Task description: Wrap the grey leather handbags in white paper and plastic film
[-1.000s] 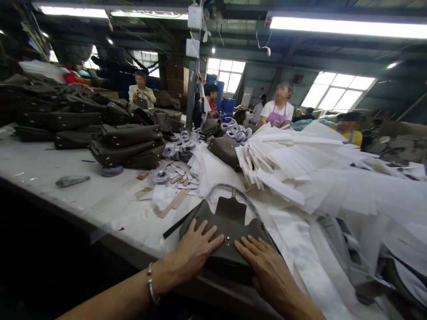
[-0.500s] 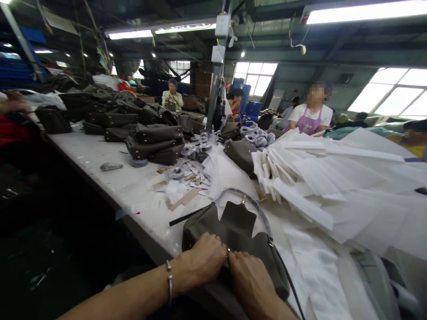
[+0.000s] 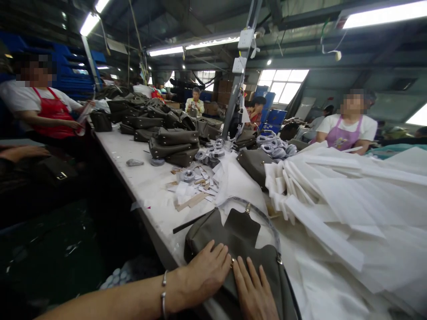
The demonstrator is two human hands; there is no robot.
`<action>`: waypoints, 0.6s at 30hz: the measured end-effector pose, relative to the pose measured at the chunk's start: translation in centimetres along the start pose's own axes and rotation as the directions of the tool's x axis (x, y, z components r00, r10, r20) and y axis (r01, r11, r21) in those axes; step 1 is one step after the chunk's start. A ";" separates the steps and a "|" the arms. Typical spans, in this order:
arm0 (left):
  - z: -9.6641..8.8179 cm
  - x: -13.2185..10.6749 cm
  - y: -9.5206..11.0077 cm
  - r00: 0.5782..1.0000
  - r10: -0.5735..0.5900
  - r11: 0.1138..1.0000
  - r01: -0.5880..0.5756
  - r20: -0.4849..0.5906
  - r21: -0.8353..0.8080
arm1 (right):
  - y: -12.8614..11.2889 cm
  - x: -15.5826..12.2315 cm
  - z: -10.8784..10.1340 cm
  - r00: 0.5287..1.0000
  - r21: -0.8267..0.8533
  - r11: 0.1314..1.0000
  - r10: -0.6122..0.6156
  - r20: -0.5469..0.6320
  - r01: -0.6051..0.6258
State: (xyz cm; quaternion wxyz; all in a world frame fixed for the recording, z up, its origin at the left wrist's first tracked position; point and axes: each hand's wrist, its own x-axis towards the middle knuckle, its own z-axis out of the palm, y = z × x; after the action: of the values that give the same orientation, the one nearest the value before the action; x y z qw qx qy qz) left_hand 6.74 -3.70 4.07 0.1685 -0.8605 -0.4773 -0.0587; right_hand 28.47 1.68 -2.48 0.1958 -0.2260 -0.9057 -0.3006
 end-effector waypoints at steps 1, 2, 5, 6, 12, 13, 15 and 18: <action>-0.5 -0.4 -0.8 1.000 0.017 1.000 -0.017 0.005 0.000 | -0.1 -0.4 0.6 1.000 0.003 1.000 0.011 -0.024 -0.011; -0.9 -0.8 -1.6 1.000 0.021 1.000 -0.021 0.014 0.002 | -0.3 -0.7 1.1 0.999 0.012 0.999 0.035 -0.033 -0.035; -1.2 -1.7 -3.6 1.000 -0.021 1.000 0.021 0.009 0.018 | -0.9 -1.1 1.6 0.989 0.049 0.988 0.144 0.018 -0.145; -1.1 -1.9 -4.0 1.000 -0.027 0.999 0.028 -0.006 0.017 | -1.1 -1.1 1.6 0.983 0.062 0.982 0.175 0.055 -0.179; 0.4 -3.0 -6.4 0.998 0.025 0.996 -0.030 -0.063 -0.081 | -3.4 0.1 0.8 0.940 0.106 0.956 0.243 0.238 -0.274; 0.6 -3.4 -6.9 0.997 0.032 0.994 -0.039 -0.064 -0.102 | -4.0 0.5 0.7 0.930 0.114 0.948 0.261 0.257 -0.298; 1.0 -4.2 -7.8 0.997 0.049 0.986 -0.057 -0.055 -0.153 | -5.2 1.3 0.2 0.907 0.139 0.924 0.305 0.292 -0.355; 1.1 -5.3 -8.4 0.998 0.056 0.957 -0.043 0.037 -0.288 | -5.9 2.5 -1.0 0.878 0.212 0.885 0.329 0.347 -0.415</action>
State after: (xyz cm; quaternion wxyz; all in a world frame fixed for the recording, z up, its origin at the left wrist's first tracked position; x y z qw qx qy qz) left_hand -3.25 -3.43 3.62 0.0324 -0.8886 -0.4457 -0.1039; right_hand 23.52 -2.38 -3.20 0.1402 -0.4105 -0.8967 -0.0878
